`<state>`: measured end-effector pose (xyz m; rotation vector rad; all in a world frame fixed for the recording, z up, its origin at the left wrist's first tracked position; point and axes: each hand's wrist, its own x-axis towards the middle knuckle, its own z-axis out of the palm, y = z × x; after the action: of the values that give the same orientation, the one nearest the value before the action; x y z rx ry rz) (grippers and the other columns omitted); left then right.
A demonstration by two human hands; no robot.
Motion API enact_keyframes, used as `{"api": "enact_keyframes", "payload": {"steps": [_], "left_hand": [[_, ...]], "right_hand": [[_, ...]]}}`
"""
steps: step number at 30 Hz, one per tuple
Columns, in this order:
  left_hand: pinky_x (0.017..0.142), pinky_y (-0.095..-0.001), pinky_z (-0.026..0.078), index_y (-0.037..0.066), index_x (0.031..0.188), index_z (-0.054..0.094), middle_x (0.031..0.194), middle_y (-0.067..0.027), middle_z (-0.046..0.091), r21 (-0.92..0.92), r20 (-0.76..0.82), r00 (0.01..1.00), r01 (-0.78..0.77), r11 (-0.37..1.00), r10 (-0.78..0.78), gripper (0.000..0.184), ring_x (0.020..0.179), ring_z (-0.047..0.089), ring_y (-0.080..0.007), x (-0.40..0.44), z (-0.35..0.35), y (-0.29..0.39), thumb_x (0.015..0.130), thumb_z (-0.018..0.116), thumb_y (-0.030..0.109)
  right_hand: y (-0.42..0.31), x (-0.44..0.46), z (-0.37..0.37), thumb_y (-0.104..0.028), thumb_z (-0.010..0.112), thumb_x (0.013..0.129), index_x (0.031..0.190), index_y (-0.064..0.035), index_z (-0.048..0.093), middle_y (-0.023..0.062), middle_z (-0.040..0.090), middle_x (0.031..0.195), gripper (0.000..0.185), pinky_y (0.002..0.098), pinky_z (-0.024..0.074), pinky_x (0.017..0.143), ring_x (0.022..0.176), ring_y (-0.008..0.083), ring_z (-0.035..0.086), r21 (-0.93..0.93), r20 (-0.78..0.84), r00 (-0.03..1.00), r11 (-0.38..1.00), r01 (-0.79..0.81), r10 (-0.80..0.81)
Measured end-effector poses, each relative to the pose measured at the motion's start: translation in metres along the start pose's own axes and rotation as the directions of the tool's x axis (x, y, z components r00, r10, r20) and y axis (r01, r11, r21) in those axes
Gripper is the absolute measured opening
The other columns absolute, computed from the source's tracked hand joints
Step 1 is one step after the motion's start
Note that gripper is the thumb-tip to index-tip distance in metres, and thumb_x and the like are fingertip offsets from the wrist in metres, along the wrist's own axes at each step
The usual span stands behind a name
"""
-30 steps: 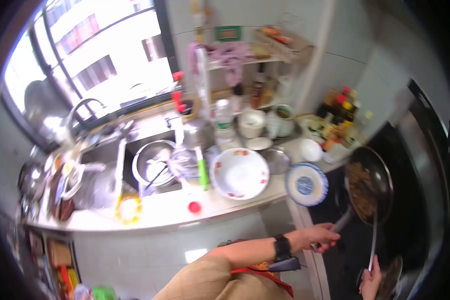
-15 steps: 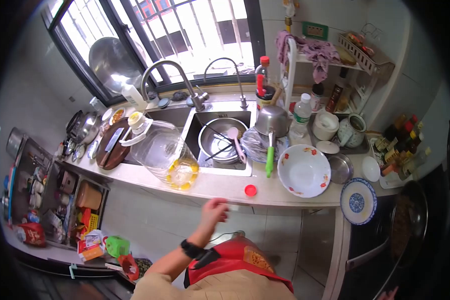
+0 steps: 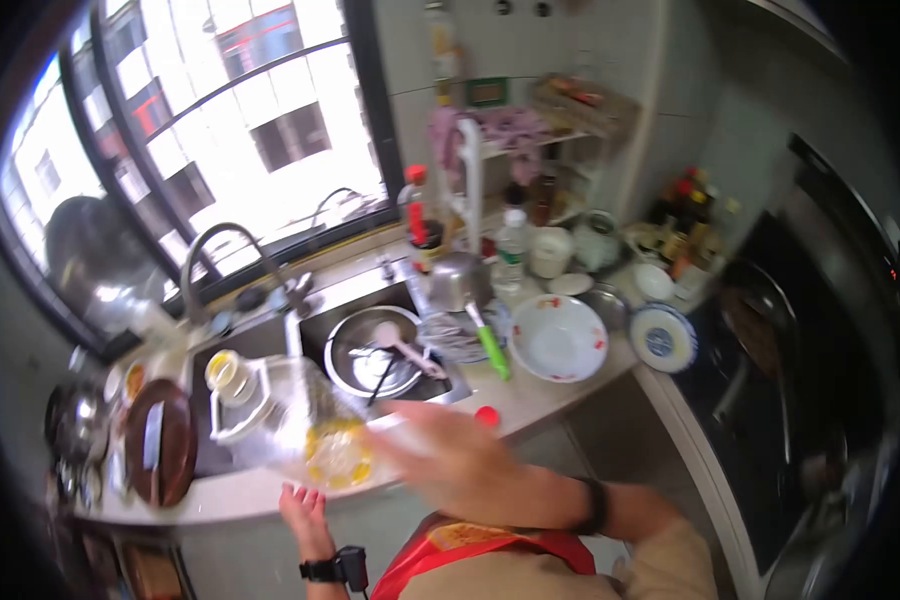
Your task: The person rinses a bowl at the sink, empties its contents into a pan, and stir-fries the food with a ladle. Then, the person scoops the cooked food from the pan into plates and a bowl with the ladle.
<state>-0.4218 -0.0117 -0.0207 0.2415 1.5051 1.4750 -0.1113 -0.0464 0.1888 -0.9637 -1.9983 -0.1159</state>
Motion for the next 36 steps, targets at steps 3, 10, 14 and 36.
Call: {"api": "enact_keyframes", "payload": {"steps": [3,10,14,36], "left_hand": [[0.075,-0.0411,0.046,0.005,0.127,0.032,0.115,-0.0142,0.041,-0.020,0.043,0.986,0.161,0.987,-0.160,0.059,0.090,0.049,-0.0306,0.028,-0.009,-0.002,0.087,0.050,0.045],[0.070,-0.0411,0.048,0.004,0.126,0.031,0.110,-0.0138,0.042,0.091,0.246,0.911,0.319,0.943,-0.332,0.065,0.089,0.054,-0.0338,0.042,-0.005,0.011,0.087,0.046,0.055],[0.056,-0.0352,0.051,0.018,0.134,0.025,0.112,-0.0134,0.044,0.168,0.044,0.989,0.134,0.977,-0.143,0.064,0.073,0.057,-0.0309,0.031,0.020,0.024,0.086,0.048,0.054],[0.103,-0.0286,0.026,0.000,0.138,0.025,0.133,-0.0157,0.041,0.166,0.433,0.871,-0.329,0.929,0.231,0.063,0.124,0.036,-0.0211,0.128,0.209,0.045,0.094,0.043,0.041]], "right_hand": [[-0.015,0.059,0.084,-0.012,0.055,0.075,0.129,-0.0154,0.047,0.0247,0.043,0.123,0.055,0.0382,0.0518,0.066,0.095,0.0353,0.055,-0.116,0.035,0.998,0.991,0.061,-0.057],[-0.028,0.100,0.136,-0.017,0.062,0.071,0.136,-0.0131,0.036,0.0294,0.037,0.130,0.069,0.0373,0.0507,0.066,0.099,0.0351,0.055,-0.107,0.021,0.999,0.994,-0.039,0.042],[-0.007,0.164,0.137,-0.032,0.075,0.062,0.139,-0.0129,0.030,0.0206,0.035,0.136,0.091,0.0450,0.0429,0.085,0.117,0.0370,0.044,-0.104,-0.165,0.982,0.992,0.073,-0.090],[0.206,0.100,0.265,-0.049,0.071,0.066,0.139,-0.0103,0.030,0.0216,0.026,0.142,0.092,0.0543,0.0201,0.104,0.132,0.0355,0.024,-0.124,0.325,0.769,0.831,-0.542,0.551]]}}
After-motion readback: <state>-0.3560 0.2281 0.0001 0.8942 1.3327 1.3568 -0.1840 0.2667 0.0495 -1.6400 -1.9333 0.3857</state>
